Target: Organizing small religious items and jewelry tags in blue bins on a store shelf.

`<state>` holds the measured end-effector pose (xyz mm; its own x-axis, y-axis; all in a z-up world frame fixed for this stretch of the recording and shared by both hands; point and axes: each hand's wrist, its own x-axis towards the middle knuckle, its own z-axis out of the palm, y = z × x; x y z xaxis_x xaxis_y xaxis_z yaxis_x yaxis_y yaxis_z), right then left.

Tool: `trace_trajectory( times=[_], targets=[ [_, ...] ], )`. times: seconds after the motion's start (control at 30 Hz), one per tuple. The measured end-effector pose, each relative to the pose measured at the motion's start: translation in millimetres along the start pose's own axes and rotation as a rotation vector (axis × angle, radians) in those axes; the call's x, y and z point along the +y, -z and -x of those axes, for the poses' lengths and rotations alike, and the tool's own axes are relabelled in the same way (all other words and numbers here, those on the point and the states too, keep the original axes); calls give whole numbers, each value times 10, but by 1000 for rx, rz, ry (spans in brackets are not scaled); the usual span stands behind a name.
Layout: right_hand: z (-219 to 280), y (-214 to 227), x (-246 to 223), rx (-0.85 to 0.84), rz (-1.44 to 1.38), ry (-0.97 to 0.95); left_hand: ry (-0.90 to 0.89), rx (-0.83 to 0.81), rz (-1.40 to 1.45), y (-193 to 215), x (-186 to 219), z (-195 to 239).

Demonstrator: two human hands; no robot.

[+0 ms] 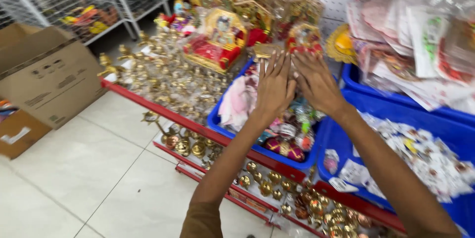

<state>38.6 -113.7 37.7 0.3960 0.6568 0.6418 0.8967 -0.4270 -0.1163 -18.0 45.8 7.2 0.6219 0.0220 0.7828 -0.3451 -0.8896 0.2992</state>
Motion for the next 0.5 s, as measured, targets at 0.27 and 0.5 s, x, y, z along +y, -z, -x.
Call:
trace_trajectory(
  times=[0.27, 0.5],
  targets=[
    [1124, 1010, 122, 14, 163, -170, -260, -219, 196, -563, 1050, -6],
    [2261, 1329, 394, -233, 83, -478, -476, -972, 285, -968, 1538, 138]
  ],
)
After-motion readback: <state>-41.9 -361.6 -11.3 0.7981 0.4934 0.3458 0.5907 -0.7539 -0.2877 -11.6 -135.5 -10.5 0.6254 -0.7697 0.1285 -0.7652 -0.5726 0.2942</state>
